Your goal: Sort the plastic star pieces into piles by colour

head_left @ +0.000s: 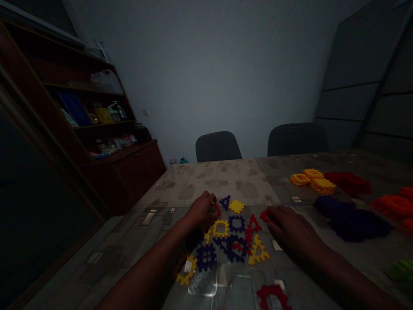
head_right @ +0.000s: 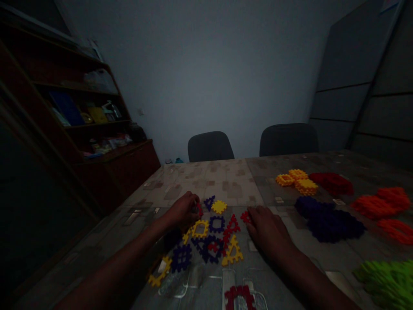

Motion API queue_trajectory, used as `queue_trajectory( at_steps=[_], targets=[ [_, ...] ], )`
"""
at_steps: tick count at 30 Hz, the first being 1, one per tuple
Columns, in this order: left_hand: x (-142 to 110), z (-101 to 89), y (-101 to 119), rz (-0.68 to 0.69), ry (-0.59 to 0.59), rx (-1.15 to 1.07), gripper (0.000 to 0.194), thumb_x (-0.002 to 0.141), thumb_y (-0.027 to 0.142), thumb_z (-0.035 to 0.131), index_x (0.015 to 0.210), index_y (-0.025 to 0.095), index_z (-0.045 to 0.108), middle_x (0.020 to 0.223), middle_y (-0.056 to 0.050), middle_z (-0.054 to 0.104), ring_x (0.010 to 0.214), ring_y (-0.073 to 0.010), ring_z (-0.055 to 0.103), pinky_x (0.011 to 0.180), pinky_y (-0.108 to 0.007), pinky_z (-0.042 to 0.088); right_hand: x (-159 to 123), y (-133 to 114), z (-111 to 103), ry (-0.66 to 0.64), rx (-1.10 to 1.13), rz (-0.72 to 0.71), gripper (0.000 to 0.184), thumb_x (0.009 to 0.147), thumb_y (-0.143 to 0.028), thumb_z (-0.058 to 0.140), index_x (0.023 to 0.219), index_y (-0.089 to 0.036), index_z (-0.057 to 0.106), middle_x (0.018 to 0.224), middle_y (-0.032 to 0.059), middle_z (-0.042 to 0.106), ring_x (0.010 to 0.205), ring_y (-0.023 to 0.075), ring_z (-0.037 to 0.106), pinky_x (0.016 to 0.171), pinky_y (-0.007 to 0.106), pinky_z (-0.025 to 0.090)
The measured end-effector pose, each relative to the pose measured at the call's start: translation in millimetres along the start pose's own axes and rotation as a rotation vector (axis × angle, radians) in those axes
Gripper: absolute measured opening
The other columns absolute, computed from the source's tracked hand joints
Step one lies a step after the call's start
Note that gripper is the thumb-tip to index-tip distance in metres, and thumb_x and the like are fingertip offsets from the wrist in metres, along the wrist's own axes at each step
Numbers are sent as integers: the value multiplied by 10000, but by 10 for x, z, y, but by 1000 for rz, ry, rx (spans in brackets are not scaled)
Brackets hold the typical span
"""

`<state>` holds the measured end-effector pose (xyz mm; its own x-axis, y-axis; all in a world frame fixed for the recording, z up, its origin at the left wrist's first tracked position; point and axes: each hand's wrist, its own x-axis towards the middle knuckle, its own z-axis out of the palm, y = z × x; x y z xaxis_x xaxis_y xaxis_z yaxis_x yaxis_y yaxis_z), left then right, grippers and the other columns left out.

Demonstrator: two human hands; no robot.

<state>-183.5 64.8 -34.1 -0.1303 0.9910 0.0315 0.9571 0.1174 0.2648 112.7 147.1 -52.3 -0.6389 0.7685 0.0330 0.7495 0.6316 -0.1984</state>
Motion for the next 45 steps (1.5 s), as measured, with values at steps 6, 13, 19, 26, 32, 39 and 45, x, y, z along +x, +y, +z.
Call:
queue_trajectory(
  at_steps=[6, 13, 19, 26, 32, 39, 45],
  targets=[
    [-75, -140, 42, -25, 141, -262, 162, 964, 284, 732, 876, 170, 659, 931, -5, 676, 890, -199, 660, 852, -401, 551, -188, 50, 14, -27, 2, -28, 440, 944, -214, 526, 1358, -142, 657, 1284, 195, 678, 1118, 319, 678, 936, 448, 534],
    [-467, -73, 455, -76, 173, -888, 208, 800, 357, 732, 778, 197, 600, 666, 47, 578, 591, -127, 554, 595, -247, 440, -641, 63, 104, 121, 366, -138, 476, 964, -356, 526, 1402, -221, 656, 1408, 155, 676, 1252, 322, 656, 1048, 521, 527],
    [-907, 345, 1080, -172, 10, -1296, 374, 726, 519, 776, 793, 211, 574, 555, 49, 559, 436, -109, 504, 448, -223, 423, -1007, -182, 105, 84, 475, -313, 541, 912, -340, 660, 1451, -312, 621, 1318, 88, 741, 1115, 278, 738, 897, 357, 612],
    [-1028, 410, 1173, -241, -122, -1451, 393, 629, 445, 863, 737, 196, 579, 515, 24, 602, 431, -101, 538, 455, -201, 427, -1013, -206, 202, 199, 339, -440, 644, 779, -183, 731, 1408, -270, 621, 1323, 106, 720, 1160, 310, 699, 899, 363, 604],
    [-1094, 474, 1164, -231, -197, -1430, 325, 634, 433, 784, 745, 205, 581, 541, 37, 584, 464, -117, 534, 500, -234, 419, -1019, -299, 244, 181, 313, -423, 580, 738, -149, 715, 1305, -236, 633, 1203, 111, 726, 1057, 305, 683, 868, 403, 562],
    [-1093, 279, 977, -107, 78, -1098, 172, 777, 343, 673, 857, 199, 721, 801, -20, 649, 766, -182, 574, 702, -282, 417, -1033, -257, 414, 287, 31, -472, 444, 742, -92, 694, 1148, -250, 605, 996, 38, 719, 884, 250, 676, 767, 355, 483],
    [-1068, 262, 861, -107, 91, -1044, 171, 795, 307, 627, 905, 208, 714, 856, -35, 679, 815, -212, 598, 740, -313, 439, -999, -233, 543, 282, -73, -495, 325, 737, -82, 695, 969, -268, 564, 912, 0, 680, 791, 220, 651, 666, 309, 421]
  ],
)
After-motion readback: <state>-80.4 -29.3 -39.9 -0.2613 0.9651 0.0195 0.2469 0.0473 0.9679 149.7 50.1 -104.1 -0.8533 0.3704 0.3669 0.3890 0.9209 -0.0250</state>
